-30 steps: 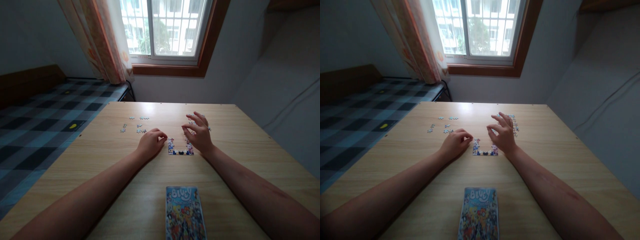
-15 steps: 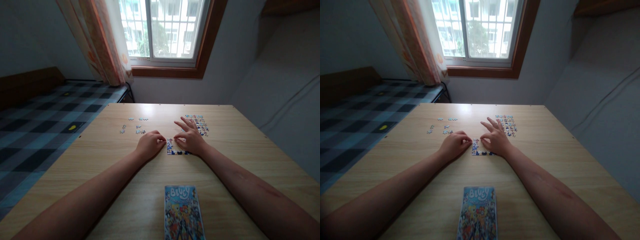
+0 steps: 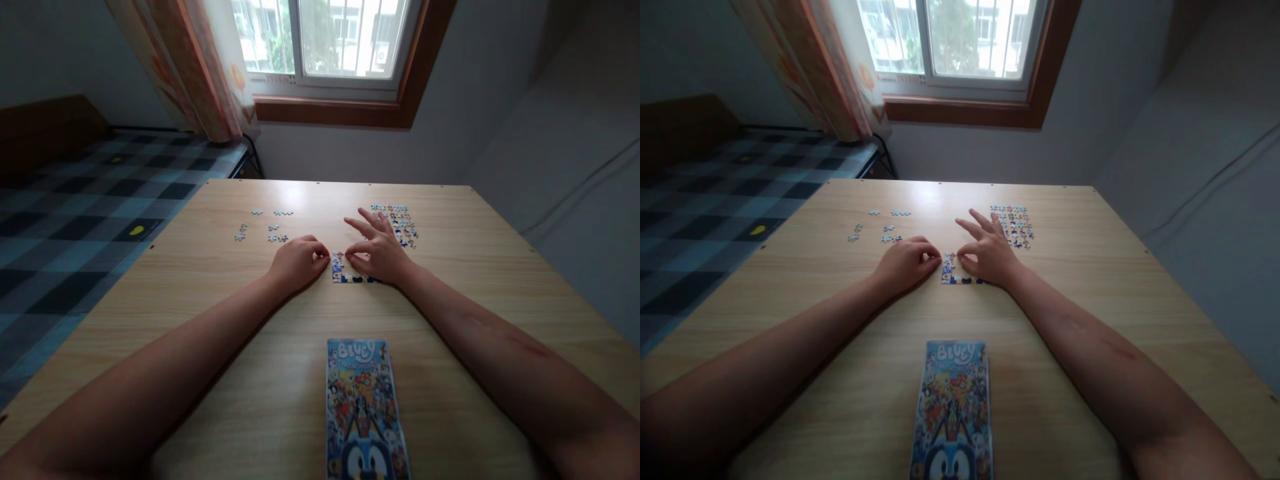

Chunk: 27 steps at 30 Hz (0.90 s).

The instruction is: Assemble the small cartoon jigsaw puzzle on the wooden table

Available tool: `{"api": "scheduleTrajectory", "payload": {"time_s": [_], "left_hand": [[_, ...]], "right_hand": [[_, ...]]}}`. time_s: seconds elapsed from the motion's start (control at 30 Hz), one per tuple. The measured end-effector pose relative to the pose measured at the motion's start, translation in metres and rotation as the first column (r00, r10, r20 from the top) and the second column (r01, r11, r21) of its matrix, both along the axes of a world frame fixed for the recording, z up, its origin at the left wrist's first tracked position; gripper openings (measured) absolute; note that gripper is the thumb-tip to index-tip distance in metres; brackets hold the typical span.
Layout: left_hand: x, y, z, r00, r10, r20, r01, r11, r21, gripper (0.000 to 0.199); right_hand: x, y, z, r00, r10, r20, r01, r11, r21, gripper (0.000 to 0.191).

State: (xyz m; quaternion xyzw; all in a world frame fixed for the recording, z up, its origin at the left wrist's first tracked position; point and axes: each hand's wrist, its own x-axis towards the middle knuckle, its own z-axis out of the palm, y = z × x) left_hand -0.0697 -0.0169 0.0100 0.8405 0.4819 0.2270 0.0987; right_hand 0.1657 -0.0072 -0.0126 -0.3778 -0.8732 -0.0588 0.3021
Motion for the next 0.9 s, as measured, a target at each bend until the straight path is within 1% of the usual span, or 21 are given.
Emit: {"api": "scheduleTrajectory", "payload": {"time_s": [0.2, 0.4, 0.7, 0.83, 0.9], "left_hand": [[0.0032, 0.0007, -0.0021, 1.0, -0.009, -0.008, 0.009, 1.0, 0.009, 0.017], [0.0041, -0.0011, -0.0034, 1.0, -0.003, 0.004, 0.003, 0.999, 0.034, 0.02], [0.0028, 0.0001, -0.0028, 1.0, -0.017, 0.004, 0.017, 0.999, 0.028, 0.019], [0.0032, -0.0022, -0.0037, 0.999, -0.039, -0.007, 0.039, 0.999, 0.025, 0.02], [0.0018, -0.0015, -0.0011, 0.999, -0.052, -0.005, 0.052, 0.998, 0.024, 0.019]], "right_hand": [[0.0049, 0.0029, -0.0026, 1.0, 0.007, 0.027, -0.006, 1.0, -0.027, 0.009], [0.0056, 0.0026, -0.0024, 0.999, 0.011, 0.037, -0.01, 1.0, -0.024, 0.008], [0.0052, 0.0018, -0.0025, 0.999, 0.007, 0.042, -0.006, 1.0, -0.025, 0.007], [0.0056, 0.002, -0.0027, 0.999, 0.005, 0.036, -0.005, 1.0, -0.01, 0.009], [0.0055, 0.0016, -0.0015, 1.0, -0.005, 0.01, 0.005, 1.0, 0.015, 0.01]]}}
